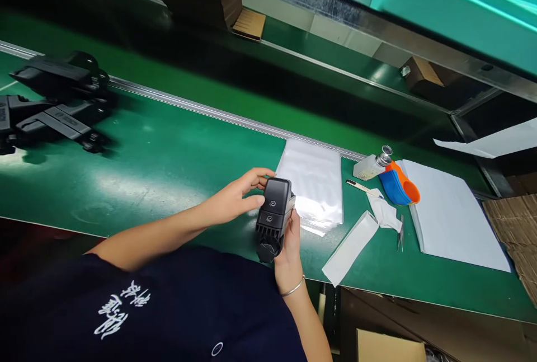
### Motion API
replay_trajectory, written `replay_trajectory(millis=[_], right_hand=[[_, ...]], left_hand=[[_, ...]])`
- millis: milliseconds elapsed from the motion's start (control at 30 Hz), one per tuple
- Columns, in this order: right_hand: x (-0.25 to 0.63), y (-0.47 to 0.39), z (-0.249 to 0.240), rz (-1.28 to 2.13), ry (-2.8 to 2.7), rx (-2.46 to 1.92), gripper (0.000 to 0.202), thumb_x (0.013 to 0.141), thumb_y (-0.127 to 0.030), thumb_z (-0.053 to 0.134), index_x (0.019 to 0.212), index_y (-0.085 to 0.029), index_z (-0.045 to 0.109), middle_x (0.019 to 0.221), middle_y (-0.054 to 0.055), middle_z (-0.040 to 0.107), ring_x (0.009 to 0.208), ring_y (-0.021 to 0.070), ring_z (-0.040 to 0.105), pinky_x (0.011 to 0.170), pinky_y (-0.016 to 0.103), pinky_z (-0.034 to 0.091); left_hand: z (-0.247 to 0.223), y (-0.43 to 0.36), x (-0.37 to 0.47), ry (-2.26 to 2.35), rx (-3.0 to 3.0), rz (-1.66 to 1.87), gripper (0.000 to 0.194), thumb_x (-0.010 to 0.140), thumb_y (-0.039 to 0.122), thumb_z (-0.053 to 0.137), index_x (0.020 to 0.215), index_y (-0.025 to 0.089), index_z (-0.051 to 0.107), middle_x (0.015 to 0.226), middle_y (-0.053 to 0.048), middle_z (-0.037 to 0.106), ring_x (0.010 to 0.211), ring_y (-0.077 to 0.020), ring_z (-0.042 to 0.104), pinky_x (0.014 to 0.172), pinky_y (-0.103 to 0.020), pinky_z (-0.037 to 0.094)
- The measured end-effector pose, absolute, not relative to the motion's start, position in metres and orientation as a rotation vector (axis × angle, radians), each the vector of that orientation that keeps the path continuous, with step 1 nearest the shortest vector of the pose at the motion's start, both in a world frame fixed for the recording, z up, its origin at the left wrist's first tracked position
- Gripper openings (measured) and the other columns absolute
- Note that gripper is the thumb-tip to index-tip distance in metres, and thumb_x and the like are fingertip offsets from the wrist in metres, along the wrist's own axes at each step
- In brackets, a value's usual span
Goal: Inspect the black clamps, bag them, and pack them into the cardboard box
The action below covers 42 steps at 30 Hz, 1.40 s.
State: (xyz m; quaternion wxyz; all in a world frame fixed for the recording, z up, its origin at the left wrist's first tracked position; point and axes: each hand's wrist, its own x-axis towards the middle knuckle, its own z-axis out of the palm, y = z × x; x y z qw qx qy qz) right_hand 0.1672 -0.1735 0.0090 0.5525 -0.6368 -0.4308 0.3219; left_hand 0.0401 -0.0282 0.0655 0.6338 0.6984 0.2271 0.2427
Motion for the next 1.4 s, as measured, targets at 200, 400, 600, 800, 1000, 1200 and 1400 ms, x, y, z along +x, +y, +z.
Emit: replay_trajectory(millis=[200,400,600,800,1000,1200,1400], right_hand=[[0.167,-0.149,-0.032,0.886,-0.749,-1.422,0.049,0.089,-0.062,0.05,0.119,-0.024,0.06,0.1,0.007,0.07,0.1,0.0277,0.065,0.088,0.048,0.055],[0.174,-0.143,-0.029,0.905,-0.608,-1.282,0.048,0.092,-0.062,0.041,0.118,-0.026,0.06,0.103,0.006,0.071,0.099,0.0246,0.067,0.088,0.046,0.056],[0.189,-0.158,-0.012,0.807,-0.589,-1.032,0.05,0.069,-0.047,0.081,0.111,-0.027,0.063,0.101,0.004,0.073,0.092,0.0214,0.069,0.086,0.039,0.057],[0.199,-0.158,0.001,0.887,-0.647,-1.143,0.058,0.073,-0.059,0.075,0.117,-0.024,0.06,0.105,0.007,0.07,0.079,0.0223,0.071,0.063,0.037,0.062],[0.198,-0.152,0.005,0.96,-0.626,-1.246,0.042,0.079,-0.056,0.071,0.098,-0.02,0.062,0.069,0.0,0.067,0.057,0.0172,0.068,0.056,0.029,0.06],[0.194,-0.154,0.012,0.822,-0.745,-1.32,0.04,0.081,-0.056,0.067,0.1,-0.02,0.062,0.075,0.002,0.07,0.063,0.018,0.069,0.057,0.029,0.059],[0.17,-0.153,0.04,0.374,-1.439,-1.571,0.039,0.078,-0.038,0.074,0.113,-0.024,0.063,0.096,0.006,0.073,0.083,0.0245,0.071,0.071,0.033,0.058]], left_hand=[[0.062,-0.021,0.047,0.605,1.528,0.585,0.031,0.079,0.03,0.059,0.107,0.02,0.05,0.092,-0.002,0.059,0.088,-0.0174,0.055,0.086,-0.034,0.044],[0.06,-0.024,0.031,0.48,1.585,0.545,0.064,0.083,0.045,0.062,0.138,0.019,0.041,0.13,-0.013,0.057,0.114,-0.0274,0.057,0.098,-0.041,0.043],[0.051,-0.03,0.004,0.398,1.569,0.469,0.098,0.073,0.027,0.076,0.154,0.029,0.02,0.146,-0.013,0.048,0.127,-0.0315,0.053,0.108,-0.046,0.04],[0.04,-0.026,0.004,0.447,0.921,0.405,0.098,0.068,0.047,0.083,0.149,0.027,0.031,0.113,-0.009,0.067,0.095,-0.0236,0.068,0.077,-0.03,0.055],[0.021,-0.031,0.01,0.493,0.534,0.338,0.055,0.074,0.048,0.079,0.117,0.019,0.061,0.103,-0.006,0.069,0.084,-0.0151,0.066,0.07,-0.023,0.055],[0.02,-0.023,0.012,0.52,0.524,0.288,0.05,0.081,0.051,0.071,0.119,0.021,0.062,0.096,-0.003,0.071,0.075,-0.0135,0.065,0.06,-0.021,0.053],[0.01,-0.014,0.031,0.674,0.443,0.339,0.042,0.093,0.046,0.054,0.122,0.017,0.064,0.086,-0.004,0.074,0.065,-0.0131,0.064,0.066,-0.024,0.051]])
